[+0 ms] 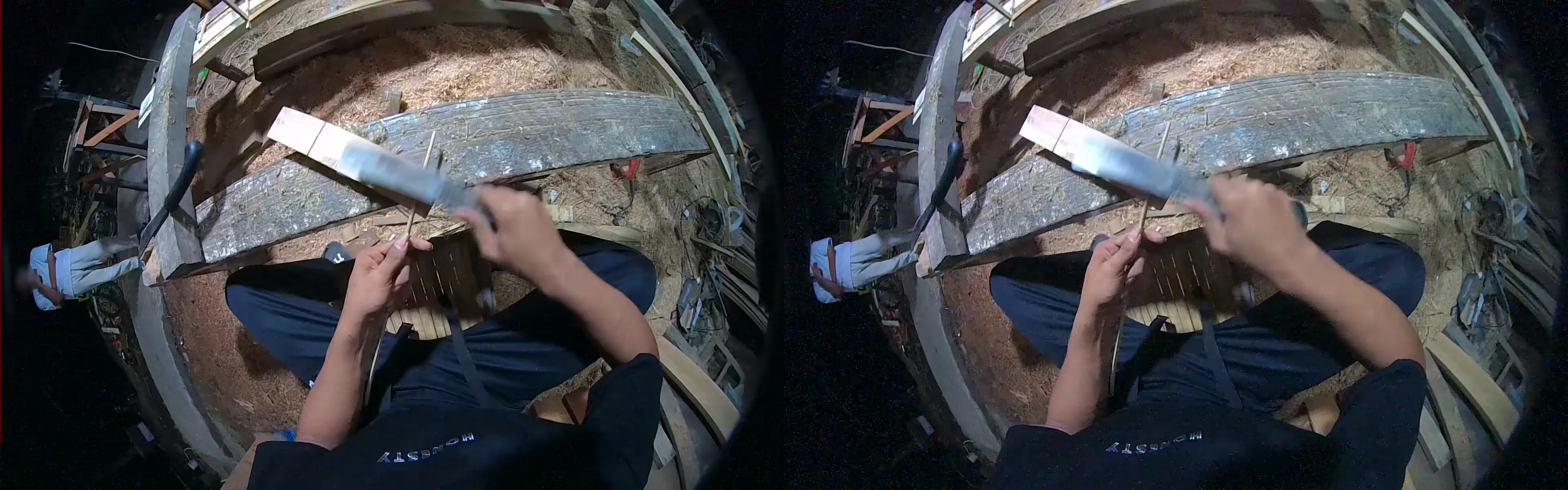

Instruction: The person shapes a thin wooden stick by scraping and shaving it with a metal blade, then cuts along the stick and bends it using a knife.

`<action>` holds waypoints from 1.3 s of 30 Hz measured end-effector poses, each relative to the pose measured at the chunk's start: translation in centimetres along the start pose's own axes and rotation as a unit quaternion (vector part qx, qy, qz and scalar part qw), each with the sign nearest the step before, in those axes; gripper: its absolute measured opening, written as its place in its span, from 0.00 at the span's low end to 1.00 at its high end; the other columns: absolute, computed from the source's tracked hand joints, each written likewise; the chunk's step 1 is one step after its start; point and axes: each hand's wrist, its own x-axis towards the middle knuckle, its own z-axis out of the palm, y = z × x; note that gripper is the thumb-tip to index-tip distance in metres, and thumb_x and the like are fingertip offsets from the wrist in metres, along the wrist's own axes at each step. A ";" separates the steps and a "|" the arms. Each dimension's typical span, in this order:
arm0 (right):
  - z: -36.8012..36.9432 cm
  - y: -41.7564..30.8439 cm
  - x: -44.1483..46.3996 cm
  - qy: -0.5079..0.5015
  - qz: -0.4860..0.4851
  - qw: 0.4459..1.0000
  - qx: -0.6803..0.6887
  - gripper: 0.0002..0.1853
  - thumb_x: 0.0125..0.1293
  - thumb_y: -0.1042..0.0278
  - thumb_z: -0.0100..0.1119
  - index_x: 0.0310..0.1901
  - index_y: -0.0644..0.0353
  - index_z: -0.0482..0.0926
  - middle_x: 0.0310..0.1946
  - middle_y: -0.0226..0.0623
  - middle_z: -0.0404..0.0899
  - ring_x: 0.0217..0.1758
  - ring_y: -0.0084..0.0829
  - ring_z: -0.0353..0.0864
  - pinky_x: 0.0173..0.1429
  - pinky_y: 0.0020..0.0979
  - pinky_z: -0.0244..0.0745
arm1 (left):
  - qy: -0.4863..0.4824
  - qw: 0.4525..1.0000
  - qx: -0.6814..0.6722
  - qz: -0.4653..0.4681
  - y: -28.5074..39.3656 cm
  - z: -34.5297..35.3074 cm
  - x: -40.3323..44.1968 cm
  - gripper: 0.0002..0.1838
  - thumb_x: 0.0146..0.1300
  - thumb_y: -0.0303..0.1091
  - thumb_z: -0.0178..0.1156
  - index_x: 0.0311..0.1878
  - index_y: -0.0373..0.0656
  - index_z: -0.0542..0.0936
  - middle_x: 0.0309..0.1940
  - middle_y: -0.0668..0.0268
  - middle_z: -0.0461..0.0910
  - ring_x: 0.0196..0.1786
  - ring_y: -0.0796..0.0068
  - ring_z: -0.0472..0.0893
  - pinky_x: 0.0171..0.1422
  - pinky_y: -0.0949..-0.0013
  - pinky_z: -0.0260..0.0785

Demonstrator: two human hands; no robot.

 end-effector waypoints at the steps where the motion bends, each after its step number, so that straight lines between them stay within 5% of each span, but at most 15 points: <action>1: 0.9 -0.5 -0.8 0.047 -0.082 0.995 0.005 0.23 0.71 0.47 0.53 0.34 0.62 0.77 0.27 0.48 0.83 0.27 0.44 0.86 0.32 0.44 0.83 | -0.014 1.000 -0.020 -0.001 -0.2 0.0 0.3 0.20 0.77 0.46 0.48 0.49 0.39 0.81 0.12 0.80 0.60 0.12 0.90 0.55 0.16 0.79 0.45; 5: 0.5 -0.1 0.0 0.035 0.005 0.999 -0.019 0.23 0.70 0.47 0.55 0.34 0.63 0.78 0.25 0.48 0.82 0.27 0.46 0.85 0.32 0.45 0.82 | 0.017 0.999 0.028 0.013 0.0 0.2 0.3 0.19 0.77 0.45 0.50 0.48 0.38 0.82 0.12 0.80 0.60 0.12 0.89 0.55 0.16 0.79 0.45; 6: 0.2 0.3 0.3 0.071 -0.018 0.997 -0.024 0.22 0.69 0.47 0.56 0.34 0.63 0.78 0.24 0.50 0.81 0.29 0.49 0.85 0.33 0.46 0.81 | 0.023 1.000 -0.018 -0.005 0.3 0.6 0.2 0.19 0.75 0.45 0.51 0.36 0.38 0.79 0.11 0.77 0.61 0.12 0.87 0.57 0.16 0.78 0.46; 13: 1.4 -1.4 -0.9 0.035 -0.060 0.997 0.028 0.18 0.67 0.53 0.61 0.36 0.63 0.77 0.27 0.49 0.79 0.30 0.53 0.82 0.35 0.46 0.77 | 0.043 0.998 -0.018 -0.031 0.9 1.0 0.2 0.22 0.74 0.47 0.53 0.24 0.44 0.72 0.10 0.75 0.62 0.10 0.85 0.57 0.13 0.77 0.47; 17: 1.2 -1.8 -1.6 -0.023 -0.075 0.997 0.014 0.22 0.70 0.49 0.56 0.36 0.66 0.75 0.28 0.52 0.81 0.31 0.52 0.84 0.34 0.47 0.80 | 0.072 0.996 0.035 -0.031 0.3 0.6 0.1 0.17 0.76 0.43 0.52 0.40 0.39 0.81 0.11 0.79 0.61 0.10 0.87 0.56 0.14 0.77 0.46; 19: 1.1 -1.3 -0.8 0.036 -0.088 0.995 0.003 0.23 0.70 0.48 0.55 0.35 0.65 0.75 0.26 0.51 0.81 0.30 0.51 0.85 0.33 0.47 0.81 | 0.019 0.999 -0.037 -0.012 0.1 0.5 0.2 0.18 0.76 0.43 0.52 0.43 0.37 0.82 0.11 0.79 0.62 0.11 0.88 0.57 0.14 0.77 0.46; 28: 1.1 -1.7 -1.6 0.016 -0.097 0.995 0.006 0.23 0.69 0.47 0.57 0.33 0.65 0.75 0.25 0.52 0.81 0.28 0.52 0.84 0.31 0.47 0.80 | 0.049 0.999 -0.004 -0.024 0.4 0.7 0.2 0.18 0.76 0.43 0.51 0.29 0.43 0.74 0.12 0.76 0.62 0.10 0.86 0.57 0.14 0.77 0.46; 35: 1.4 -1.3 -1.9 0.009 -0.081 0.996 -0.021 0.19 0.65 0.52 0.62 0.37 0.64 0.77 0.26 0.49 0.79 0.27 0.51 0.82 0.32 0.45 0.77 | 0.081 0.997 0.012 -0.017 -0.4 0.5 0.6 0.18 0.76 0.43 0.51 0.41 0.37 0.82 0.10 0.77 0.60 0.09 0.86 0.56 0.13 0.77 0.46; 39: 0.6 -0.2 0.1 0.070 -0.014 0.997 -0.034 0.19 0.66 0.52 0.63 0.32 0.64 0.76 0.25 0.48 0.79 0.26 0.48 0.82 0.31 0.43 0.77 | 0.014 0.999 -0.036 -0.021 0.9 1.0 0.1 0.18 0.76 0.44 0.52 0.41 0.39 0.80 0.10 0.77 0.61 0.09 0.86 0.58 0.13 0.77 0.47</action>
